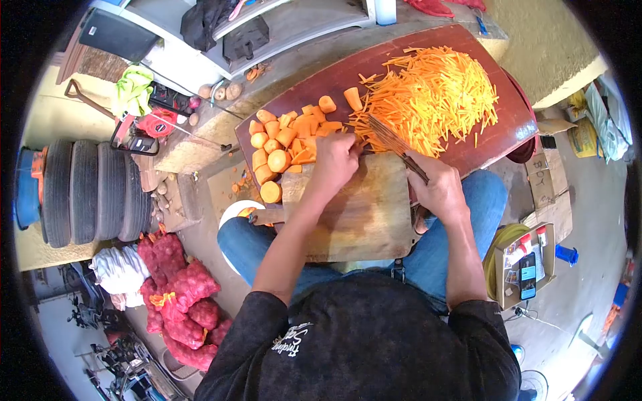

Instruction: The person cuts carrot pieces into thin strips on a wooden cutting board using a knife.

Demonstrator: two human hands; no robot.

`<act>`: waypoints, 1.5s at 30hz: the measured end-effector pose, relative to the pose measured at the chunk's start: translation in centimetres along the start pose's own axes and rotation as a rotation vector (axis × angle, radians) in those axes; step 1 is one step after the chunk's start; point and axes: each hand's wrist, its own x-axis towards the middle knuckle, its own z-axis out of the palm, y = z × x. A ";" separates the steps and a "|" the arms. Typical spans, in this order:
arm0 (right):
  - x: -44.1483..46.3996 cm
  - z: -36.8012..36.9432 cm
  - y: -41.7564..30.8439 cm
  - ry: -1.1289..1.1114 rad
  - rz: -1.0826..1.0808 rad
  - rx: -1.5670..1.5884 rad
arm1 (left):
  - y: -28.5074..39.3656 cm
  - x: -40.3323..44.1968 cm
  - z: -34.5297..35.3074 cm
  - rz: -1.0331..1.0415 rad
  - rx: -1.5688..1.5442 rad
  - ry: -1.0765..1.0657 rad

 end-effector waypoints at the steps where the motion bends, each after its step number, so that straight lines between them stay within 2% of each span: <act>1: 0.0 0.2 0.1 0.003 -0.003 0.003 | 0.4 -0.4 0.1 0.010 -0.028 0.019; 3: 0.0 0.4 0.2 0.013 -0.010 0.006 | 0.9 -0.5 0.1 -0.001 -0.070 0.091; 6: 0.0 0.3 -0.2 0.010 0.008 0.029 | -1.5 1.4 0.8 -0.044 -0.090 0.046; 9: -0.1 0.6 0.1 0.036 -0.002 0.023 | -1.6 3.9 0.9 0.085 0.064 0.113; 12: 0.0 0.5 0.0 0.031 0.041 0.066 | -1.2 7.4 -0.1 0.154 0.328 0.010; 16: 0.2 0.2 -0.1 0.028 0.061 0.095 | -4.0 11.5 1.2 0.174 0.507 -0.227; 20: 0.2 0.6 0.6 0.042 0.037 0.111 | -5.3 12.5 1.0 0.178 0.316 -0.234; 22: 0.2 0.6 0.6 0.053 0.021 0.116 | -2.8 12.3 -1.3 0.087 0.274 -0.200; 26: 0.2 0.7 0.5 0.067 -0.019 0.131 | -1.7 6.9 -4.7 -0.075 -0.048 -0.216; 28: -0.1 0.7 0.2 0.065 -0.049 0.116 | 0.5 1.1 -6.1 -0.212 -0.326 -0.109; 30: -0.4 0.9 -0.4 0.054 -0.092 0.089 | 2.7 -4.0 -7.8 -0.117 -0.223 -0.119; 32: -0.5 0.5 -2.3 -0.037 -0.076 0.106 | 3.3 -9.4 -7.3 -0.291 -0.417 -0.180; 35: -1.7 1.1 -4.5 -0.147 -0.055 0.198 | 5.1 -13.5 -7.9 -0.286 -0.311 -0.053; 38: -3.1 1.4 -6.1 -0.255 -0.052 0.262 | 3.9 -14.7 -7.8 -0.213 -0.030 0.067; 42: -5.1 1.0 -8.3 -0.387 0.071 0.288 | 4.8 -14.9 -7.4 -0.326 -0.403 0.235; 44: -6.1 1.0 -8.9 -0.373 0.073 0.296 | 4.1 -16.1 -6.0 -0.163 -0.279 0.289; 45: -6.0 0.2 -10.0 -0.457 0.139 0.275 | 3.9 -16.2 -5.7 -0.085 -0.258 0.307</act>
